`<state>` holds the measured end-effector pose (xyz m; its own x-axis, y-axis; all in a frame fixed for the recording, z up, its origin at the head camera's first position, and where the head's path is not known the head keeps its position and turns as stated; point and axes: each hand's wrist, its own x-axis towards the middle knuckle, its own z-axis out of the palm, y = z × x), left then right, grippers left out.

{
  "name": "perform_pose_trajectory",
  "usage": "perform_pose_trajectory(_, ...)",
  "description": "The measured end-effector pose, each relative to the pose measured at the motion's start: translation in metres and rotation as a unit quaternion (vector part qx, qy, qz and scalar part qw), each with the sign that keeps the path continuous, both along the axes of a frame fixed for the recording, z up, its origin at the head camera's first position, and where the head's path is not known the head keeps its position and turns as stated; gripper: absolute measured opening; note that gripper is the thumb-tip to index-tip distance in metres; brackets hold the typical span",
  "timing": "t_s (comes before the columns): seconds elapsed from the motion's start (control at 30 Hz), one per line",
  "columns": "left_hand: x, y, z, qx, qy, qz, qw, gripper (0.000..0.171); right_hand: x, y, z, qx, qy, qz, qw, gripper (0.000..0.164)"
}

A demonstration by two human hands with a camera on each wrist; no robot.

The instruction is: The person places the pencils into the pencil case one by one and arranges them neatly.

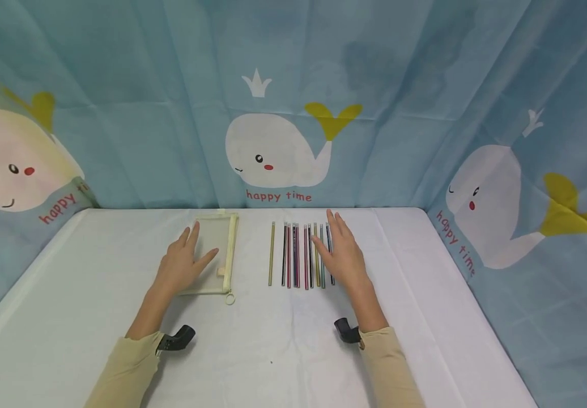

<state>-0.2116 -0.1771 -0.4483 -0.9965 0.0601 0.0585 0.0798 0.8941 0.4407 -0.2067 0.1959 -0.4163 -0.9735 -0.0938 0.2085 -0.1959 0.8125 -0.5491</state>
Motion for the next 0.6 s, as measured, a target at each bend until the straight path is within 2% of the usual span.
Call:
perform_pose_trajectory(0.23, 0.001, 0.006, -0.006, -0.007, -0.047, 0.007, 0.9988, 0.092, -0.002, -0.007, -0.002, -0.023, 0.009, 0.015, 1.000, 0.076)
perform_pose_trajectory(0.6, 0.008, 0.007, -0.011, -0.011, -0.055, 0.006, 0.9984, 0.093, -0.006, -0.019, 0.000, -0.062, -0.011, 0.016, 0.998, 0.075)
